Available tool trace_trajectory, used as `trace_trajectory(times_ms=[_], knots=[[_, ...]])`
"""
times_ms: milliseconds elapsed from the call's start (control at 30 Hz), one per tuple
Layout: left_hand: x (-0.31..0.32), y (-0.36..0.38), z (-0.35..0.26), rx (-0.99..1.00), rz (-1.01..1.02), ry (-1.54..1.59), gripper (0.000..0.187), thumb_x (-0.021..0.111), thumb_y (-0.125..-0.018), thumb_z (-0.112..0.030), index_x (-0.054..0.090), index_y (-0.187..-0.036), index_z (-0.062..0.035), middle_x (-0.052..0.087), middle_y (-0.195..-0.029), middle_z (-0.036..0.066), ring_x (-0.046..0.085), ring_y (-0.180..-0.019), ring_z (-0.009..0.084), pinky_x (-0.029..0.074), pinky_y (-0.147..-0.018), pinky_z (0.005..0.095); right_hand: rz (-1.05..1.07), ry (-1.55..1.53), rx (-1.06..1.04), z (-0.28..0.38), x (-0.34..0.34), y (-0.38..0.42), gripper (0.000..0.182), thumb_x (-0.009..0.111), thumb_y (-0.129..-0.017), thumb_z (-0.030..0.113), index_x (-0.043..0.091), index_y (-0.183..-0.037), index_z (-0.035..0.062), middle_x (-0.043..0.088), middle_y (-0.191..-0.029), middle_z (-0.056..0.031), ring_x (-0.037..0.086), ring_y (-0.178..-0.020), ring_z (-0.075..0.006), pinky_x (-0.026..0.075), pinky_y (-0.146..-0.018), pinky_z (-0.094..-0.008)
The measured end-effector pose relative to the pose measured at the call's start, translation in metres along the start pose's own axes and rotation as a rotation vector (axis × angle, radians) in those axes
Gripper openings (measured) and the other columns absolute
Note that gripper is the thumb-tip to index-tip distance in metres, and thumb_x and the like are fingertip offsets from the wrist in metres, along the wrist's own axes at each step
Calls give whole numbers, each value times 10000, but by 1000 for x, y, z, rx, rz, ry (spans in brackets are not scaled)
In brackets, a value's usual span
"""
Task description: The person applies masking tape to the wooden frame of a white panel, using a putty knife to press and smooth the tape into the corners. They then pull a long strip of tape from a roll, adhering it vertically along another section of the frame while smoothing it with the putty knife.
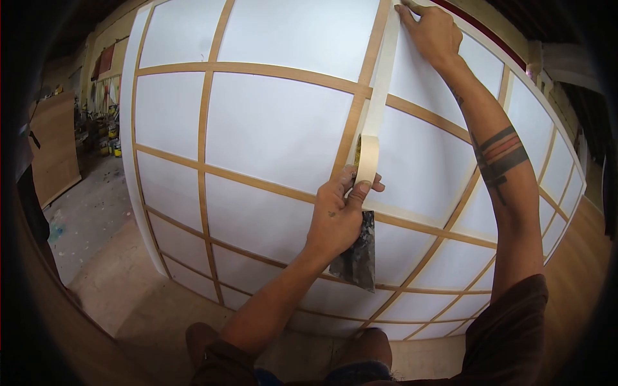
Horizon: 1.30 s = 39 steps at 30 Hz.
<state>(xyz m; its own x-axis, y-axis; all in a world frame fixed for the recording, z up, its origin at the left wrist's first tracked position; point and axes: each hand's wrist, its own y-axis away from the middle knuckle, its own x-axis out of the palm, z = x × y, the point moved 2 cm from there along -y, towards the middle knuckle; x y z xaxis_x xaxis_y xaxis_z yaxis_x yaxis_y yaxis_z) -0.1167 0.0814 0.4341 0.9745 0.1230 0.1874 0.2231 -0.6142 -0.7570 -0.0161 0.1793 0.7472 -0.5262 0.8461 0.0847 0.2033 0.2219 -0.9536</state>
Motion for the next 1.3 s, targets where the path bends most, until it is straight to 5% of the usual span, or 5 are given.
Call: trace_trajectory(times_ms=[500,767,967,1133,1300], knots=[[2,3,5,-27,17,70,219,537,-1084,-152,651,-1190,2,720,-1002,64,620,-1006,132,487,-936,308,51,66,-126,0,7,-7,317,623,-982,351,782,-1134,123,666,-999,-198,682,-878,-367,554,-791,-485],[10,14,-16,-81,82,152,317,554,-1091,-271,592,-1215,19,714,-965,78,365,-467,21,352,-444,181,42,-30,-182,-1,1,-4,303,590,-1000,303,766,-1158,114,651,-997,-206,676,-886,-362,545,-803,-489],[16,16,-23,-56,128,169,349,566,-1083,-285,582,-1216,38,713,-953,115,371,-432,41,350,-405,194,24,72,-267,-1,-6,-7,298,552,-1015,291,738,-1140,94,604,-1079,-231,638,-975,-376,535,-786,-504],[15,17,-22,-93,97,160,318,579,-1069,-238,579,-1220,43,711,-952,126,369,-416,48,335,-391,200,15,168,-420,-9,-12,-6,382,542,-1032,375,736,-1230,112,576,-1214,-205,528,-1196,-350,477,-905,-481],[16,18,-28,-137,93,180,302,589,-1058,-221,579,-1212,40,704,-966,130,370,-404,55,331,-390,202,49,115,-463,-9,-13,-11,410,544,-1033,401,746,-1235,108,563,-1259,-197,511,-1217,-346,446,-955,-492]])
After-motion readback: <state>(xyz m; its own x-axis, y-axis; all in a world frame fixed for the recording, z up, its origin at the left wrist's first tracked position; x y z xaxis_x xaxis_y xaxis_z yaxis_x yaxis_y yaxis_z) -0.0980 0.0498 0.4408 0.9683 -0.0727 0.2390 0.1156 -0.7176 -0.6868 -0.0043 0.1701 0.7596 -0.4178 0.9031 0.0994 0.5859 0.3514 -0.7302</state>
